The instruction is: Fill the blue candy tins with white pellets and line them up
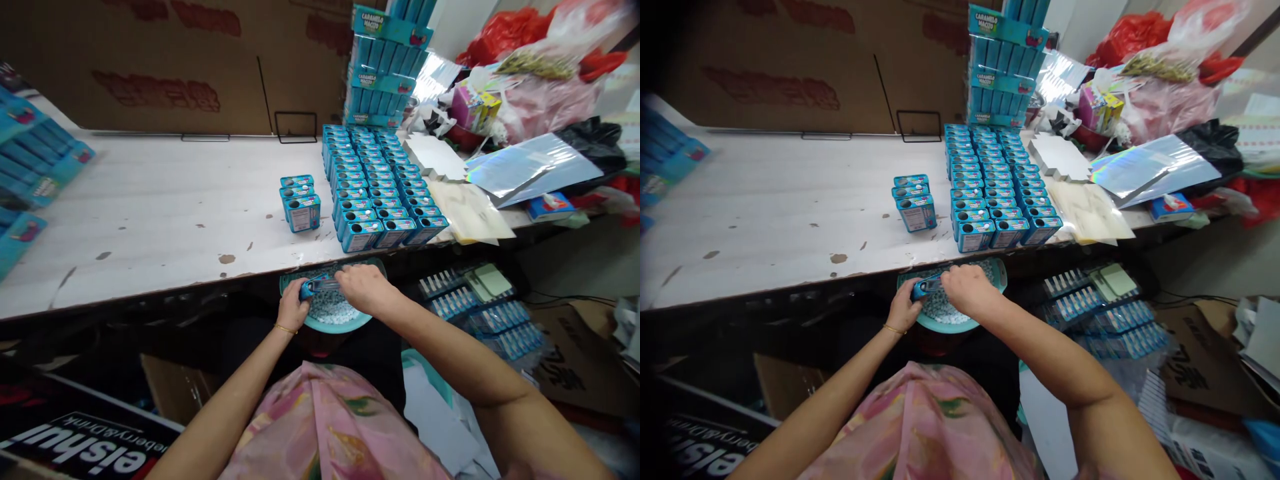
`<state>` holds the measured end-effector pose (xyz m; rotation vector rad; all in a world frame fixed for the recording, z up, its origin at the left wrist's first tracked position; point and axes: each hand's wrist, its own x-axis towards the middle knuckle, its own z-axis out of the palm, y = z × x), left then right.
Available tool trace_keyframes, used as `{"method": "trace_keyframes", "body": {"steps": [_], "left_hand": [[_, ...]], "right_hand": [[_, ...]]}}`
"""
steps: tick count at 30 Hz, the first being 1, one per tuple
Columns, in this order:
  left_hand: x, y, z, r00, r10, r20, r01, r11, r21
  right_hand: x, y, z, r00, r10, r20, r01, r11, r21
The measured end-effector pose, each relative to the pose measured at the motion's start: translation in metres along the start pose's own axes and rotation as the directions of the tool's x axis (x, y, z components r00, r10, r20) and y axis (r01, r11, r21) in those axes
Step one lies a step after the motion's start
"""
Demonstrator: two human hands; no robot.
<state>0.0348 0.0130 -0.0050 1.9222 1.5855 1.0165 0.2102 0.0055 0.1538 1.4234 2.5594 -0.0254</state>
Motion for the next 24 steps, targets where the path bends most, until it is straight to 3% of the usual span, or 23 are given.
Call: {"method": "trace_keyframes", "body": {"steps": [4,8,11,14,18,24], "left_hand": [[-0.002,-0.006,-0.007,0.999,-0.036,-0.033,0.033,0.995,-0.090],[-0.008,-0.017,-0.019,0.994,-0.082,-0.075,0.070,0.986,-0.148],[-0.013,-0.022,-0.028,0.983,-0.148,-0.105,0.130,0.978,-0.163],[-0.017,-0.021,-0.035,0.975,-0.187,-0.123,0.166,0.972,-0.167],[-0.018,-0.019,-0.040,0.968,-0.213,-0.131,0.186,0.964,-0.187],[-0.017,-0.022,-0.043,0.962,-0.229,-0.151,0.197,0.960,-0.200]], "right_hand": [[-0.009,0.030,0.029,0.995,0.099,0.021,-0.101,0.991,0.091],[0.007,0.051,0.097,0.931,0.285,0.227,-0.340,0.902,0.265],[0.038,0.035,0.146,0.906,0.318,0.280,-0.404,0.849,0.341],[0.071,0.004,0.176,0.911,0.291,0.293,-0.400,0.798,0.451],[0.091,-0.015,0.191,0.926,0.262,0.273,-0.377,0.699,0.607],[0.059,0.021,0.174,0.979,0.183,0.091,-0.182,0.572,0.800]]}}
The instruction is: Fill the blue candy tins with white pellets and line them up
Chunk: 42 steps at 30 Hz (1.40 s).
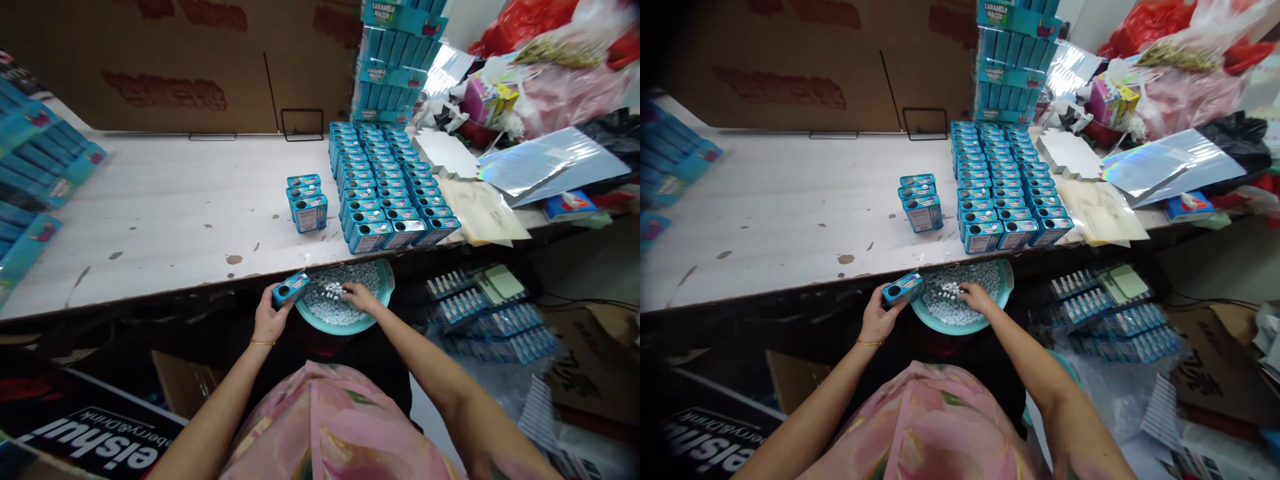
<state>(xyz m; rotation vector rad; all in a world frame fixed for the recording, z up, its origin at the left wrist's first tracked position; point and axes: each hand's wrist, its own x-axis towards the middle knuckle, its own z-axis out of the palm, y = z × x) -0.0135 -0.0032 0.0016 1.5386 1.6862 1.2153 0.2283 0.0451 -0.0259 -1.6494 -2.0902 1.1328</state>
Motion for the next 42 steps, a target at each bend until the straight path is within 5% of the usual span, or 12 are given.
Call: {"method": "trace_keyframes", "body": {"steps": [5,9,15,21,35,39,42], "left_hand": [[0.003,0.002,0.012,0.998,0.037,0.041,-0.039,0.998,0.039],[0.004,0.011,0.029,0.986,0.113,0.126,-0.123,0.990,0.075],[0.001,0.022,0.044,0.966,0.182,0.185,-0.206,0.971,0.122],[0.001,0.019,0.046,0.960,0.191,0.205,-0.222,0.965,0.140],[0.011,0.012,0.051,0.973,0.133,0.186,-0.137,0.991,0.008],[0.009,0.006,0.047,0.984,0.093,0.150,-0.087,0.995,-0.049],[0.007,0.000,0.037,0.989,0.078,0.125,-0.071,0.996,-0.062]], "right_hand": [[-0.036,-0.016,-0.056,0.983,-0.179,-0.049,0.182,0.981,0.061],[-0.056,-0.054,-0.086,0.974,-0.224,-0.013,0.220,0.966,-0.137],[-0.068,-0.115,-0.092,0.993,-0.098,0.063,0.115,0.734,-0.670],[-0.069,-0.141,-0.086,0.975,-0.185,0.126,0.210,0.562,-0.800],[-0.079,-0.127,-0.098,0.981,-0.191,0.039,0.153,0.633,-0.759],[-0.081,-0.084,-0.106,0.993,-0.115,-0.011,0.079,0.744,-0.663],[-0.067,-0.036,-0.092,0.998,0.051,-0.034,-0.061,0.813,-0.580]]}}
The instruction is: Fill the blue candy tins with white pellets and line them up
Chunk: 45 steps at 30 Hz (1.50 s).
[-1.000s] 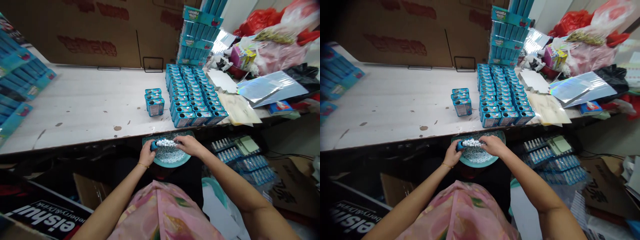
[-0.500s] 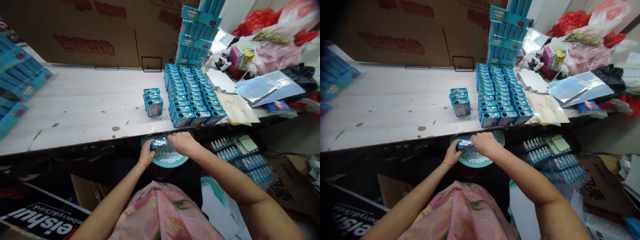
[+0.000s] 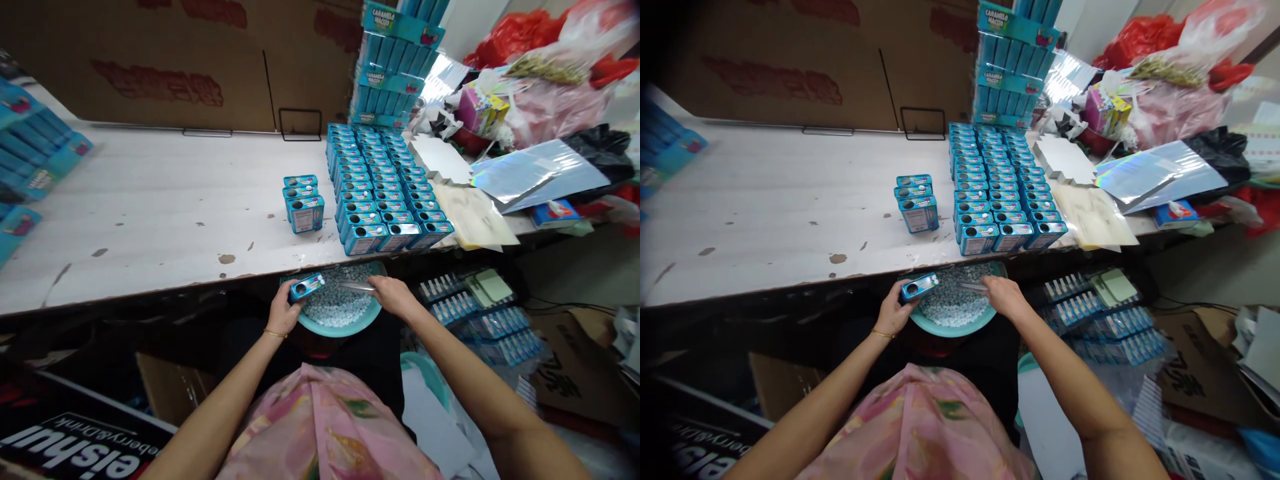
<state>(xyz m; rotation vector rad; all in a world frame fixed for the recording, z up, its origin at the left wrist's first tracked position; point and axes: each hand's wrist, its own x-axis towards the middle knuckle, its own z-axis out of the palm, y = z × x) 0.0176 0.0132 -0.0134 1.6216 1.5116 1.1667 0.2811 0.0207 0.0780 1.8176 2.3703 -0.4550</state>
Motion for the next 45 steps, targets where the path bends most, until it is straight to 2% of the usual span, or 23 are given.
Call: {"method": "trace_keyframes", "body": {"steps": [3,7,10,12,16,19,21,25,27,30,33,36,41,45], "left_hand": [[-0.004,-0.002,-0.010,0.998,-0.035,-0.043,0.036,0.999,0.022],[-0.008,-0.001,-0.021,0.993,-0.069,-0.091,0.071,0.997,0.019],[-0.011,0.000,-0.027,0.990,-0.091,-0.111,0.093,0.996,0.014],[-0.013,0.001,-0.031,0.987,-0.104,-0.120,0.105,0.994,0.002],[-0.014,0.001,-0.035,0.983,-0.118,-0.138,0.119,0.993,-0.002],[-0.012,0.002,-0.032,0.985,-0.101,-0.139,0.104,0.995,0.008],[-0.011,0.004,-0.027,0.988,-0.080,-0.134,0.082,0.997,0.012],[-0.006,0.009,-0.010,0.998,-0.011,-0.067,0.014,0.999,0.047],[-0.003,0.013,-0.002,0.999,0.026,-0.022,-0.024,0.996,0.086],[-0.001,0.018,0.007,0.997,0.076,0.014,-0.077,0.987,0.139],[-0.002,0.020,0.012,0.994,0.106,0.035,-0.110,0.977,0.185],[-0.002,0.021,0.013,0.993,0.108,0.041,-0.114,0.971,0.211],[-0.001,0.019,0.015,0.993,0.102,0.051,-0.111,0.968,0.224],[0.002,0.015,0.015,0.993,0.112,0.032,-0.116,0.976,0.184]], "right_hand": [[0.029,0.001,0.051,0.986,0.112,0.127,-0.125,0.987,0.100],[0.072,-0.039,0.104,0.982,0.094,0.165,-0.131,0.964,0.230],[0.091,-0.063,0.120,0.987,0.057,0.148,-0.108,0.926,0.362],[0.092,-0.063,0.121,0.992,0.027,0.122,-0.078,0.894,0.441],[0.074,-0.036,0.104,0.998,-0.052,0.034,0.024,0.827,0.561],[0.051,-0.015,0.076,0.992,-0.104,-0.069,0.124,0.776,0.618],[0.036,-0.007,0.053,0.984,-0.134,-0.115,0.177,0.775,0.607],[0.014,-0.011,0.005,0.963,-0.217,-0.157,0.267,0.829,0.491],[0.007,-0.022,-0.014,0.957,-0.255,-0.138,0.289,0.882,0.374],[0.001,-0.041,-0.035,0.968,-0.240,-0.077,0.248,0.959,0.135],[-0.004,-0.058,-0.047,0.977,-0.209,-0.037,0.204,0.974,-0.103],[-0.006,-0.072,-0.054,0.972,-0.233,-0.013,0.223,0.945,-0.238],[-0.007,-0.088,-0.058,0.966,-0.260,0.003,0.248,0.917,-0.314],[-0.013,-0.081,-0.058,0.966,-0.255,-0.049,0.230,0.927,-0.296]]}}
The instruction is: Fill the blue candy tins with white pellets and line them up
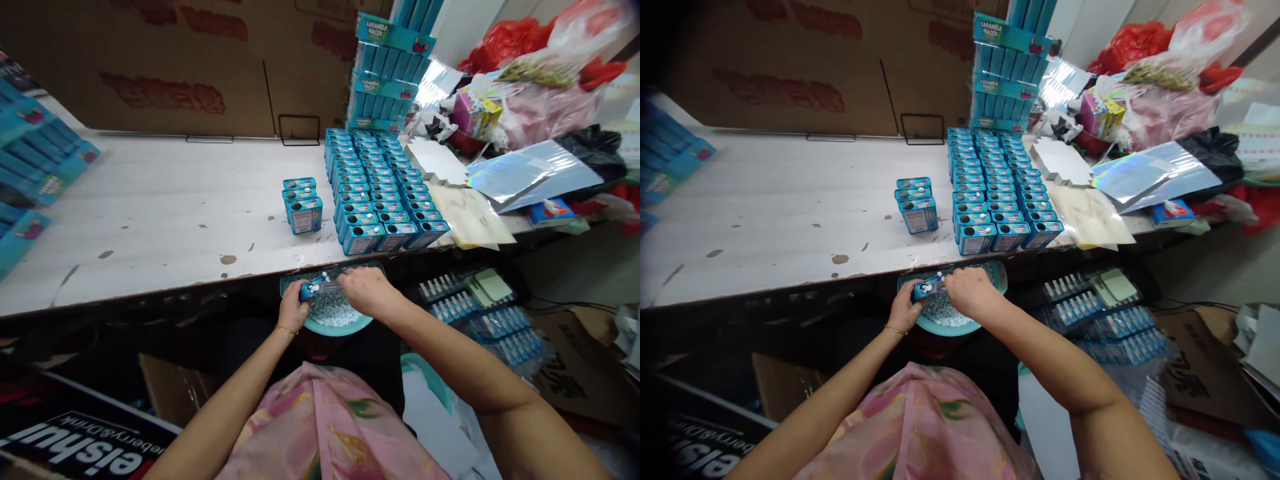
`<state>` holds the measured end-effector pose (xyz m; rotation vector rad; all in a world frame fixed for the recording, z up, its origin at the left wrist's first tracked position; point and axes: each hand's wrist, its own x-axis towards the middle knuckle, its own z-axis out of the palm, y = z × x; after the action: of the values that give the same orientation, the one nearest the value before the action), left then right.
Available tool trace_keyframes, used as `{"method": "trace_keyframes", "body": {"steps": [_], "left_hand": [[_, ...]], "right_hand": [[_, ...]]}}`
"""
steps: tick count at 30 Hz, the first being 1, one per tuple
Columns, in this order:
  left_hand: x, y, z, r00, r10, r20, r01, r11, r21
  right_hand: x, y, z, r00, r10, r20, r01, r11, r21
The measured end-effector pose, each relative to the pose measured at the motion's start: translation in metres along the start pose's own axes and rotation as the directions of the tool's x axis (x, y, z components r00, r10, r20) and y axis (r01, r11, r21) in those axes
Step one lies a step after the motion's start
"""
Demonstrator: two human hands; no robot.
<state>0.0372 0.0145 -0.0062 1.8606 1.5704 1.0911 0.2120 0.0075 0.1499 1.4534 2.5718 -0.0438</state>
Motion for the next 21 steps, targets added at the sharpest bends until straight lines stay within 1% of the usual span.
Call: {"method": "trace_keyframes", "body": {"steps": [3,6,7,9,12,14,18,21], "left_hand": [[-0.001,-0.005,-0.002,1.000,0.003,-0.028,-0.006,0.996,-0.086],[-0.004,-0.006,-0.007,0.999,0.018,-0.044,-0.024,0.990,-0.138],[-0.005,-0.005,-0.009,0.998,0.042,-0.037,-0.046,0.992,-0.120],[-0.006,-0.001,-0.014,0.995,0.095,-0.001,-0.095,0.995,-0.016],[-0.006,0.008,-0.022,0.992,0.115,0.055,-0.124,0.972,0.201],[-0.007,0.013,-0.029,0.994,0.104,0.045,-0.112,0.956,0.272],[-0.011,0.023,-0.044,0.994,0.108,0.002,-0.105,0.956,0.274],[-0.009,0.039,-0.056,0.983,0.176,-0.045,-0.162,0.963,0.217]], "right_hand": [[-0.014,0.015,0.006,0.999,0.031,-0.033,-0.027,0.994,0.106],[-0.028,0.036,0.022,0.994,0.091,-0.067,-0.072,0.964,0.255],[-0.031,0.042,0.029,0.990,0.122,-0.073,-0.094,0.949,0.302],[-0.034,0.053,0.046,0.981,0.187,-0.060,-0.152,0.916,0.371],[-0.032,0.061,0.072,0.966,0.257,0.027,-0.247,0.886,0.392],[-0.028,0.062,0.087,0.957,0.278,0.085,-0.289,0.878,0.382],[-0.019,0.059,0.105,0.946,0.295,0.136,-0.325,0.863,0.386],[-0.015,0.057,0.113,0.949,0.282,0.141,-0.315,0.853,0.416]]}}
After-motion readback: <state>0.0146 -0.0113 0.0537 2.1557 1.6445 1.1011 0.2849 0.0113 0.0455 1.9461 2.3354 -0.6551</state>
